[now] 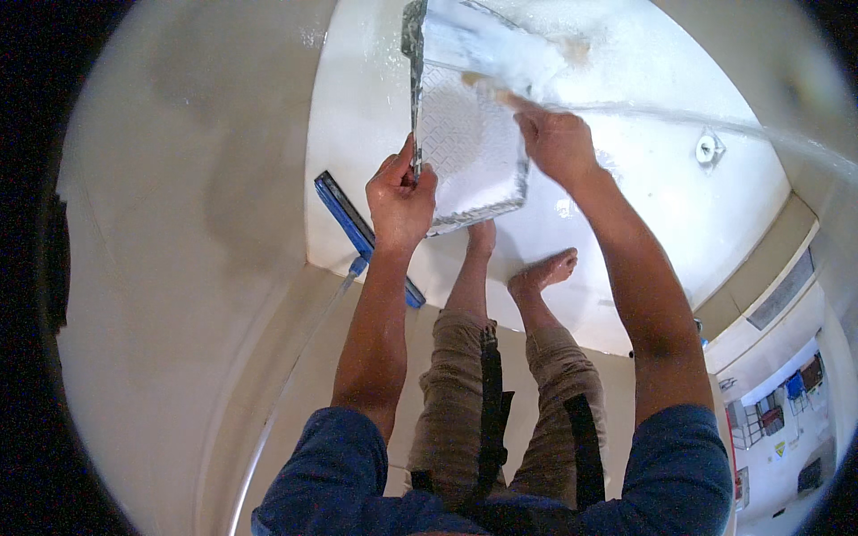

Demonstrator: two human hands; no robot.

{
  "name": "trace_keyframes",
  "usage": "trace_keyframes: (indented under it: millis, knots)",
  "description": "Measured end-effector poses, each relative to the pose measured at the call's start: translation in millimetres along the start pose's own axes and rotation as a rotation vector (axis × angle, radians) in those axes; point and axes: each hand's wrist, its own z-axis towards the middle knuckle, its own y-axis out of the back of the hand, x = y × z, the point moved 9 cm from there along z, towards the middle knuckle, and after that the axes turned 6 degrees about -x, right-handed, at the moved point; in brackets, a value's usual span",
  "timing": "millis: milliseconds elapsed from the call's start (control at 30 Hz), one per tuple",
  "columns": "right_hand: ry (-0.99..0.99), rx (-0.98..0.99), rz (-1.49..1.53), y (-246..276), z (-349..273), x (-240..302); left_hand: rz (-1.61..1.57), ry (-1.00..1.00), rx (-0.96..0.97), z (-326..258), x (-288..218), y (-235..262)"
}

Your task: The person rinses a paint roller and a paint tray with a handheld shower head, then scrubs the tray with a brush. They rinse a squeegee and the shower floor, then gather the cleaned tools and leave the area.

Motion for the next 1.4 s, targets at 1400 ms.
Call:
trace_keyframes:
  millis: [1400]
  knots:
    - [-0.360,0.073,0.399,-82.2,-121.4,-7.6,0.107,-0.353,-0.225,17.4,-7.3,-19.1]
